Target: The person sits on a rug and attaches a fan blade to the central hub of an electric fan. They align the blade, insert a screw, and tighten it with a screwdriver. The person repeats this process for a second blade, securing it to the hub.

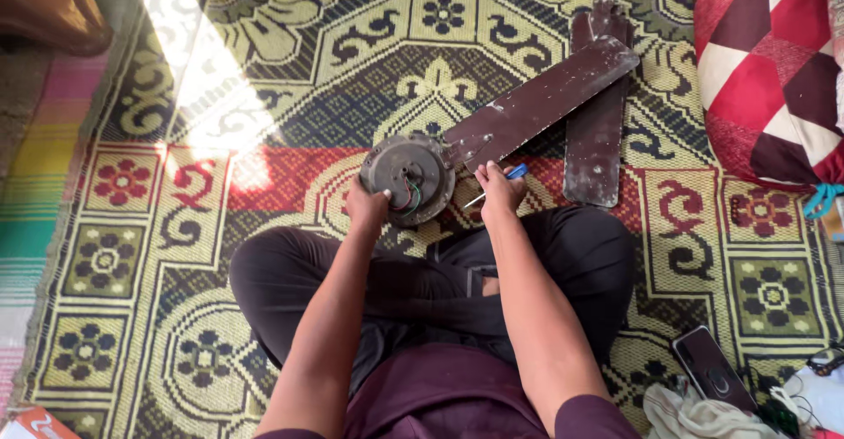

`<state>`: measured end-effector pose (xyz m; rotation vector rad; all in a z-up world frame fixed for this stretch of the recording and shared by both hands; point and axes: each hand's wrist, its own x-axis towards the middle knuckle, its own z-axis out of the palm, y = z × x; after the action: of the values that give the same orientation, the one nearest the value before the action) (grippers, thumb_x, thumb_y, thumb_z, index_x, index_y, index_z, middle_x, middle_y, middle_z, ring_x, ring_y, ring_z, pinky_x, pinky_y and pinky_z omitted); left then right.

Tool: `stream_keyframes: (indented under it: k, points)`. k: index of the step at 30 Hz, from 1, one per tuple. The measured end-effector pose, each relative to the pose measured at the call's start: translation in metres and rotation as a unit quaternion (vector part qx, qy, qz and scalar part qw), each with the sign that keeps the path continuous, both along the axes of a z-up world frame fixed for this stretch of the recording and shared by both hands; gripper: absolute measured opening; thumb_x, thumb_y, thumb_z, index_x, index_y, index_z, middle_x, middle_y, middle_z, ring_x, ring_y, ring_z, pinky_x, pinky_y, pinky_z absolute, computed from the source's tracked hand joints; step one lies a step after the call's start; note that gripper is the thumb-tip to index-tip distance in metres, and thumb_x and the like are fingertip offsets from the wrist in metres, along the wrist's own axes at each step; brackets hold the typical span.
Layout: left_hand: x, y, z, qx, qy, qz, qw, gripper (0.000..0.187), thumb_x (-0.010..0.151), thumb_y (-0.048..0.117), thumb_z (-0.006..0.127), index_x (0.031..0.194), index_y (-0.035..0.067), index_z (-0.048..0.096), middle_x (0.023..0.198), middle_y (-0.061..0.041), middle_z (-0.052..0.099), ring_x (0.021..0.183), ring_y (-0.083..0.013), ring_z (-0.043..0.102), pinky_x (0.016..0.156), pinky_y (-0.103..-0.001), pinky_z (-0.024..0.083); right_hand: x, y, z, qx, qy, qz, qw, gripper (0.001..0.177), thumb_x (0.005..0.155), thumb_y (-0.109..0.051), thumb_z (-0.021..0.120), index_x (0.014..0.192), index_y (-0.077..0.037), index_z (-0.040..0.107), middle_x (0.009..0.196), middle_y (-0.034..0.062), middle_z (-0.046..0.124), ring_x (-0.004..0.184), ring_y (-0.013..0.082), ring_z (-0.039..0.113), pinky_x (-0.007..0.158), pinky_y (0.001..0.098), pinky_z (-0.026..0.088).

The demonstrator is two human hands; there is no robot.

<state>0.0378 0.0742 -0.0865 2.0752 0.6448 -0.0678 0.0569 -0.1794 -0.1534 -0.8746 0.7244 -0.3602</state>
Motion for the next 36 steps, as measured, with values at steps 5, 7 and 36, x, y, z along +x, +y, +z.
stream_keyframes:
  k: [5, 7, 36]
  points:
    - [-0.009, -0.003, -0.012, -0.057, -0.032, 0.045, 0.997, 0.07, 0.075, 0.007, 0.082, 0.14, 0.005, 0.054, 0.125, -0.018, 0.069, 0.114, -0.0317, 0.068, 0.1, -0.041, 0.053, -0.002, 0.001, -0.001, -0.011, -0.057, 0.031, 0.998, 0.027, 0.091, 0.008, 0.066, 0.091, -0.007, 0.044, 0.098, 0.012, 0.064, 0.085, 0.0247, 0.073, 0.087, 0.0411, 0.065]
    - [-0.006, -0.004, -0.014, -0.07, -0.04, 0.059, 0.995, 0.073, 0.077, 0.008, 0.082, 0.142, 0.005, 0.05, 0.128, -0.02, 0.066, 0.117, -0.0333, 0.066, 0.101, -0.042, 0.051, 0.01, -0.002, -0.004, -0.018, -0.078, 0.058, 0.995, 0.026, 0.092, 0.009, 0.066, 0.091, -0.006, 0.045, 0.1, 0.0119, 0.064, 0.088, 0.0248, 0.073, 0.09, 0.0415, 0.066]
    - [0.027, 0.007, -0.061, -0.06, -0.105, 0.1, 0.988, 0.058, 0.091, 0.026, 0.083, 0.136, 0.003, 0.055, 0.128, -0.019, 0.064, 0.115, -0.029, 0.06, 0.101, -0.043, 0.047, -0.036, 0.095, 0.003, -0.346, 0.16, 0.12, 0.917, 0.047, 0.08, -0.041, 0.087, 0.092, -0.004, 0.06, 0.084, 0.0105, 0.067, 0.077, 0.0268, 0.063, 0.073, 0.0427, 0.051]
